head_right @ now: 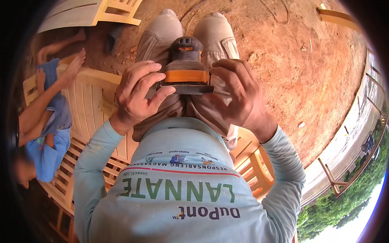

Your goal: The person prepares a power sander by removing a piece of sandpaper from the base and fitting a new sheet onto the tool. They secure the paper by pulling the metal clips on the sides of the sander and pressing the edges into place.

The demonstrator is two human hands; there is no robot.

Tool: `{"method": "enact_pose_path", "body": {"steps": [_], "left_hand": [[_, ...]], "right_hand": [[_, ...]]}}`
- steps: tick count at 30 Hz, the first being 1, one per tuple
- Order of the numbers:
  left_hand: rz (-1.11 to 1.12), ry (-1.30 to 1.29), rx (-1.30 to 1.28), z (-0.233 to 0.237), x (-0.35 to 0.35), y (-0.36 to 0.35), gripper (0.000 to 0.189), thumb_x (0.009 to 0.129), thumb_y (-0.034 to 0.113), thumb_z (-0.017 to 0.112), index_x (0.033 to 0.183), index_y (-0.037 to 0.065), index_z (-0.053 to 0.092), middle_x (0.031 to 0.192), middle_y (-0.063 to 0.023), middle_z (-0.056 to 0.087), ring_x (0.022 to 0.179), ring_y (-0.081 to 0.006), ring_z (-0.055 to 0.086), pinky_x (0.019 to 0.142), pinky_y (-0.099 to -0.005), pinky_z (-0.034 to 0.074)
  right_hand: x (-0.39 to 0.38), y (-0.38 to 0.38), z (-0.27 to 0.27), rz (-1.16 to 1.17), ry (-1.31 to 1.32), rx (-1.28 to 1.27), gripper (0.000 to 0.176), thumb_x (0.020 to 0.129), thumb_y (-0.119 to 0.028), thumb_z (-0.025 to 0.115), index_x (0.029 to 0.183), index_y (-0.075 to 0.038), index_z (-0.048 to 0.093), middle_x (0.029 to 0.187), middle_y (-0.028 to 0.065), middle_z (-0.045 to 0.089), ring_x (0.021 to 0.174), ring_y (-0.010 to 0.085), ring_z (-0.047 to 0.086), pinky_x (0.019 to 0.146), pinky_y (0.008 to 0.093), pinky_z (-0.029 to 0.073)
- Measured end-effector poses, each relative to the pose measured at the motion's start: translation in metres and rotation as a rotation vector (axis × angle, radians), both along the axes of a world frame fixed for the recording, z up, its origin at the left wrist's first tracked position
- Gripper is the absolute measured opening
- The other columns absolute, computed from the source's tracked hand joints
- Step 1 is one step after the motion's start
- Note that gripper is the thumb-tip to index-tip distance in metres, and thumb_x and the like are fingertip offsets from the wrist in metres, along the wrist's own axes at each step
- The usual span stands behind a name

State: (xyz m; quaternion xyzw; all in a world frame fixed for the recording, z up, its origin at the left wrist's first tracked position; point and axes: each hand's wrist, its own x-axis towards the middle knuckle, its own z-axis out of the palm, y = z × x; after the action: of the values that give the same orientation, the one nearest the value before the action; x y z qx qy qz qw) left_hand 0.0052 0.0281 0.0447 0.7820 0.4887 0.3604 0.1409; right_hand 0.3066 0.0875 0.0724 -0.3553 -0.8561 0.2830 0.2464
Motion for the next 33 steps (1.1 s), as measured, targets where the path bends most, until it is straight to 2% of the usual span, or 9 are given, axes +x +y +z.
{"method": "enact_pose_path", "body": {"steps": [6,9,12,14,19,25,28,33], "left_hand": [[-0.04,0.026,0.049,-0.009,-0.009,0.002,0.038,0.09,0.027,0.099,0.116,0.007,0.078,0.127,-0.0085,0.077,0.12,-0.0335,0.076,0.103,-0.0452,0.065],[-0.026,0.03,0.096,-0.015,-0.009,0.005,0.035,0.088,0.034,0.1,0.106,0.011,0.08,0.124,-0.0044,0.077,0.118,-0.0286,0.075,0.096,-0.0406,0.065],[-0.057,0.038,0.08,-0.014,-0.012,0.005,0.038,0.091,0.031,0.099,0.114,0.009,0.079,0.127,-0.0069,0.077,0.119,-0.0323,0.076,0.103,-0.0447,0.065],[-0.058,0.017,0.085,-0.015,-0.012,0.008,0.038,0.091,0.033,0.098,0.113,0.009,0.078,0.126,-0.0065,0.077,0.118,-0.0322,0.076,0.101,-0.0446,0.065],[-0.059,-0.07,0.04,-0.017,-0.01,0.011,0.04,0.094,0.037,0.096,0.113,0.01,0.075,0.125,-0.0068,0.077,0.116,-0.0333,0.076,0.097,-0.0449,0.064],[-0.109,-0.112,-0.031,-0.014,-0.018,0.008,0.05,0.094,0.045,0.095,0.122,0.008,0.074,0.137,-0.0118,0.076,0.118,-0.0341,0.075,0.098,-0.0461,0.064],[-0.069,-0.147,-0.029,-0.013,-0.012,0.006,0.045,0.095,0.044,0.093,0.12,0.011,0.077,0.143,-0.0081,0.075,0.122,-0.031,0.072,0.103,-0.0432,0.06],[-0.105,-0.056,0.025,-0.024,-0.023,0.004,0.055,0.093,0.045,0.094,0.134,0.011,0.076,0.148,-0.009,0.074,0.126,-0.0313,0.071,0.105,-0.0434,0.059]], "right_hand": [[-0.001,-0.005,-0.017,0.009,0.019,0.139,0.072,0.072,-0.015,0.1,0.136,-0.002,0.072,0.135,0.0177,0.072,0.112,0.0388,0.074,0.09,0.0479,0.063],[-0.004,-0.007,-0.018,0.013,0.023,0.153,0.075,0.071,-0.015,0.1,0.14,-0.002,0.071,0.137,0.017,0.072,0.113,0.0383,0.074,0.091,0.047,0.064],[-0.002,-0.006,-0.019,0.015,0.012,0.14,0.08,0.071,-0.017,0.101,0.143,-0.002,0.069,0.138,0.0171,0.072,0.113,0.0383,0.074,0.091,0.0471,0.064],[-0.002,-0.008,-0.027,0.009,0.022,0.14,0.083,0.07,-0.018,0.101,0.144,-0.001,0.068,0.137,0.0178,0.072,0.114,0.0388,0.074,0.092,0.0474,0.064],[-0.011,-0.01,-0.03,-0.036,0.08,0.121,0.081,0.077,-0.025,0.102,0.145,0.0,0.066,0.136,0.0206,0.072,0.114,0.0409,0.074,0.092,0.0484,0.064],[-0.013,-0.014,-0.031,-0.066,0.097,0.084,0.075,0.084,-0.029,0.101,0.143,0.0,0.066,0.134,0.0232,0.073,0.112,0.0425,0.075,0.09,0.0487,0.064],[-0.014,-0.014,-0.031,-0.081,0.094,0.086,0.073,0.085,-0.029,0.1,0.142,0.0,0.065,0.132,0.0245,0.073,0.111,0.0435,0.076,0.089,0.0488,0.064],[-0.012,-0.015,-0.034,-0.082,0.087,0.087,0.073,0.085,-0.028,0.101,0.142,0.0,0.065,0.131,0.0256,0.073,0.11,0.0435,0.076,0.088,0.0491,0.064]]}}
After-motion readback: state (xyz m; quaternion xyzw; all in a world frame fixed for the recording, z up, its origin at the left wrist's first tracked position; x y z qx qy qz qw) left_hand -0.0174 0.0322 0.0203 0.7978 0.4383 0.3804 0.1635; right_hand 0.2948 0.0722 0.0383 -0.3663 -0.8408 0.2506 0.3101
